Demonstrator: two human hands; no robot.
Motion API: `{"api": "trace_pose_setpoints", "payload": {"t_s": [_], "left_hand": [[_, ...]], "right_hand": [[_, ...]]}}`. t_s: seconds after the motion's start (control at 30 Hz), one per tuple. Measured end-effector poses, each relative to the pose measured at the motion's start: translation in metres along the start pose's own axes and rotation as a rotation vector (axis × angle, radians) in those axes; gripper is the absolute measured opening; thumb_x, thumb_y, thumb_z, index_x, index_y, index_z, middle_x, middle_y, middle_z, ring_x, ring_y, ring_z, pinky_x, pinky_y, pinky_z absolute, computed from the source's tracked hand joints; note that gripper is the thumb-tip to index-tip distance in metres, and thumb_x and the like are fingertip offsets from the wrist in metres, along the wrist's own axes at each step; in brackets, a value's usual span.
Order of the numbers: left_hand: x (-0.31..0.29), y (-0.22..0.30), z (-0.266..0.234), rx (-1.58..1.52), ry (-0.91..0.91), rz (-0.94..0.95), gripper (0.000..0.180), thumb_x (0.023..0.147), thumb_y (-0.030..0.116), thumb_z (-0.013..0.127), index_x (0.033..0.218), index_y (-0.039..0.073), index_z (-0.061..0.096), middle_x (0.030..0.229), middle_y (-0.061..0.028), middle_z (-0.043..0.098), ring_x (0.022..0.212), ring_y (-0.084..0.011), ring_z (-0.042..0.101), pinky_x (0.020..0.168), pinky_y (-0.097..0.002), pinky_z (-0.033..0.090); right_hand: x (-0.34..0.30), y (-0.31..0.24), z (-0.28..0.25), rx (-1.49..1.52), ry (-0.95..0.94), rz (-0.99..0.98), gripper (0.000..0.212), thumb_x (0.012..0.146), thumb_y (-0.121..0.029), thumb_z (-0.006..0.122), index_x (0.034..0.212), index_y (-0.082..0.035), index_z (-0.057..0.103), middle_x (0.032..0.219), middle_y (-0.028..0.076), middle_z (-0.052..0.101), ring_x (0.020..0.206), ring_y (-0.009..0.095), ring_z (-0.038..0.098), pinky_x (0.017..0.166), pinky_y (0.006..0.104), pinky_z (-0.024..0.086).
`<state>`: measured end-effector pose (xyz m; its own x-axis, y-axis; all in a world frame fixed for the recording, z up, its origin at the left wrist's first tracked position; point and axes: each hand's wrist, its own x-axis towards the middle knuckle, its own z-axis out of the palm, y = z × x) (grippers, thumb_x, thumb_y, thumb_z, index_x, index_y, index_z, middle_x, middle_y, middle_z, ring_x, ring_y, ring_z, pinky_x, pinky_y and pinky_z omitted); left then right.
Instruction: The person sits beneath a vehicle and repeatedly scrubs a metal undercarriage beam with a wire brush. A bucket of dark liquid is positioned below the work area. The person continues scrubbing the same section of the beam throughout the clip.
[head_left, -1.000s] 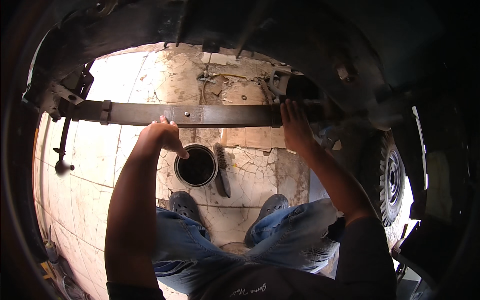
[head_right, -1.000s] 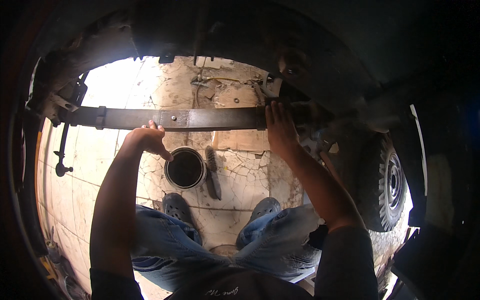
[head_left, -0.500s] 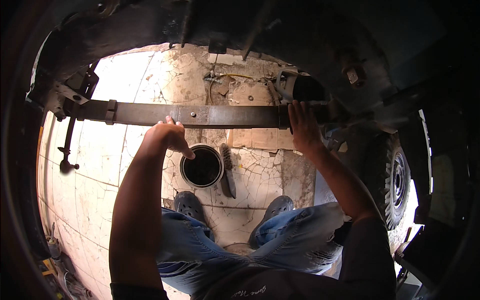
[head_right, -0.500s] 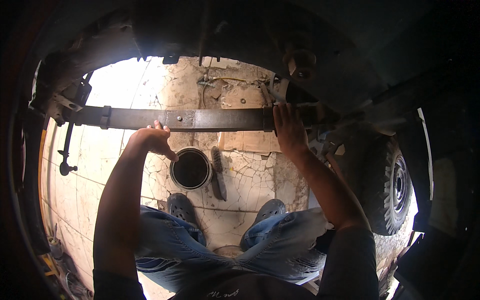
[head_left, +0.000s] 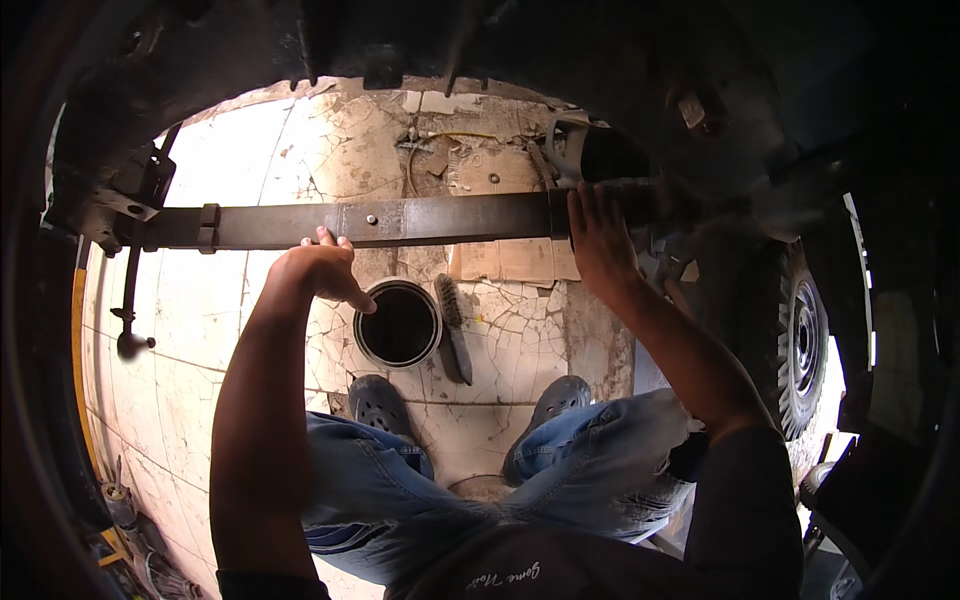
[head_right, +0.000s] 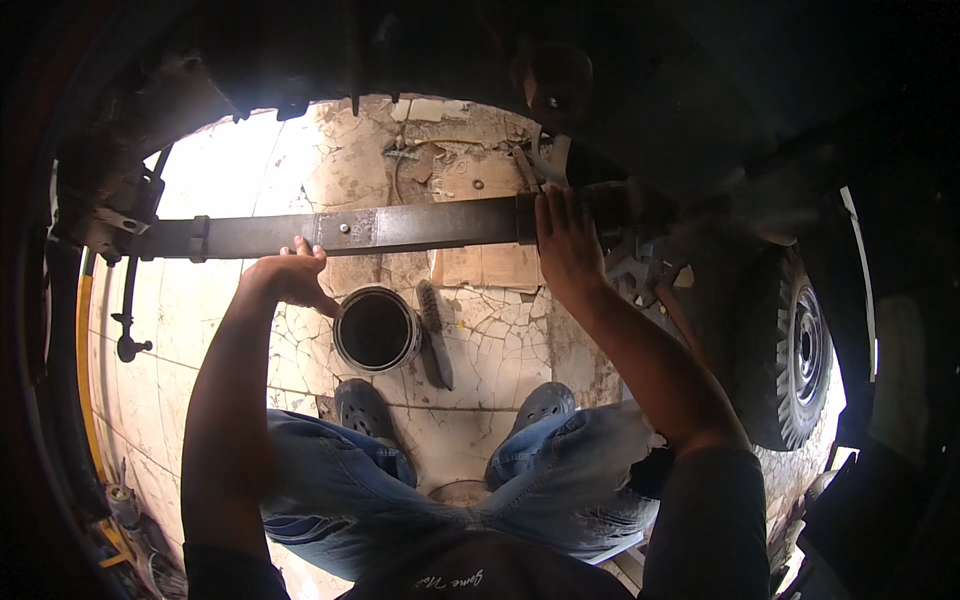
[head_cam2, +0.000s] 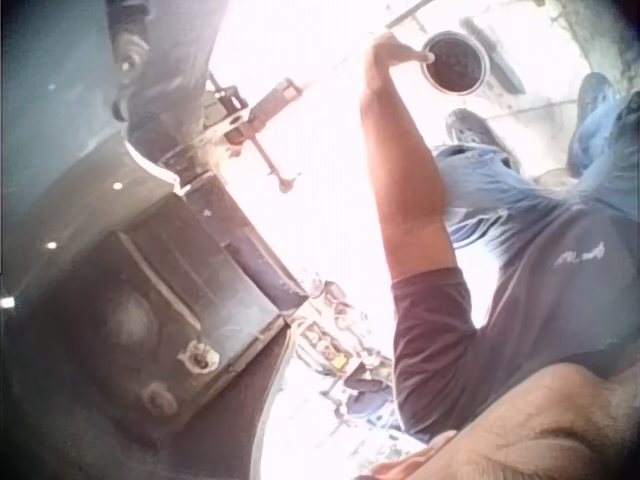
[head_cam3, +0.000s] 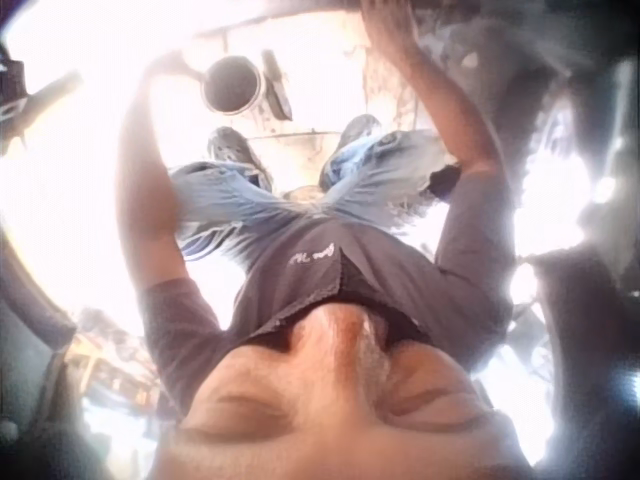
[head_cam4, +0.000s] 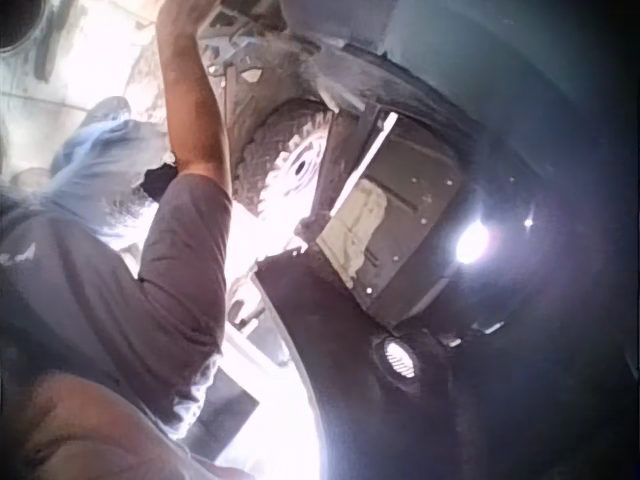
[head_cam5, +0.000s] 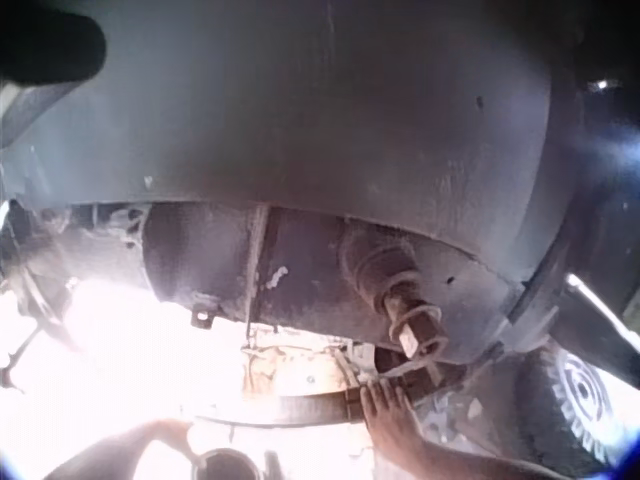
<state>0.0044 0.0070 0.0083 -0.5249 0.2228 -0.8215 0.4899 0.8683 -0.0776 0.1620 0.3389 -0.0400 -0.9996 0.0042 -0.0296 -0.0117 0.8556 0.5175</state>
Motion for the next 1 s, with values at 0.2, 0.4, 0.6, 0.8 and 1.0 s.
{"api": "trace_pose_setpoints", "payload": {"t_s": [0.2,0.4,0.6,0.8,1.0], "left_hand": [[0.003,0.000,0.004,0.014,-0.002,-0.018,0.128,0.064,0.066,0.076,0.150,-0.002,0.008,0.154,-0.0302,0.002,0.143,-0.0436,0.011,0.114,-0.0500,0.026],[-0.008,-0.007,0.001,-0.043,0.018,0.038,0.124,0.066,0.063,0.075,0.151,0.004,0.008,0.155,-0.0282,0.002,0.143,-0.0439,0.010,0.114,-0.0485,0.024],[0.001,-0.002,0.002,-0.001,-0.015,-0.033,0.121,0.067,0.064,0.073,0.152,0.007,0.007,0.156,-0.0275,0.002,0.144,-0.0430,0.011,0.114,-0.0487,0.024],[-0.006,-0.008,0.003,-0.038,0.022,0.036,0.121,0.068,0.063,0.073,0.152,0.007,0.007,0.156,-0.0270,0.002,0.144,-0.0432,0.011,0.114,-0.0491,0.023],[-0.004,-0.001,-0.001,-0.018,0.003,-0.012,0.123,0.066,0.063,0.075,0.152,0.006,0.008,0.155,-0.0278,0.002,0.144,-0.0429,0.012,0.114,-0.0489,0.026]], "right_hand": [[0.023,0.004,0.000,0.026,-0.016,0.046,0.068,0.086,-0.019,0.054,0.144,0.005,0.028,0.149,0.023,0.030,0.138,0.038,0.029,0.113,0.0490,0.025],[-0.006,-0.002,0.000,0.046,-0.010,0.001,0.066,0.085,-0.015,0.053,0.144,0.005,0.029,0.150,0.022,0.029,0.139,0.038,0.029,0.114,0.0480,0.024],[0.020,0.010,0.002,0.069,-0.013,-0.008,0.068,0.085,-0.016,0.054,0.145,0.005,0.027,0.150,0.023,0.028,0.140,0.038,0.026,0.115,0.0476,0.023],[-0.005,0.009,0.004,0.079,-0.016,-0.075,0.071,0.085,-0.015,0.056,0.145,0.005,0.025,0.151,0.022,0.026,0.141,0.037,0.025,0.115,0.0477,0.022],[0.011,0.013,-0.003,0.098,-0.048,-0.046,0.076,0.083,-0.018,0.058,0.145,0.006,0.023,0.152,0.023,0.024,0.141,0.038,0.024,0.116,0.0490,0.021]]}}
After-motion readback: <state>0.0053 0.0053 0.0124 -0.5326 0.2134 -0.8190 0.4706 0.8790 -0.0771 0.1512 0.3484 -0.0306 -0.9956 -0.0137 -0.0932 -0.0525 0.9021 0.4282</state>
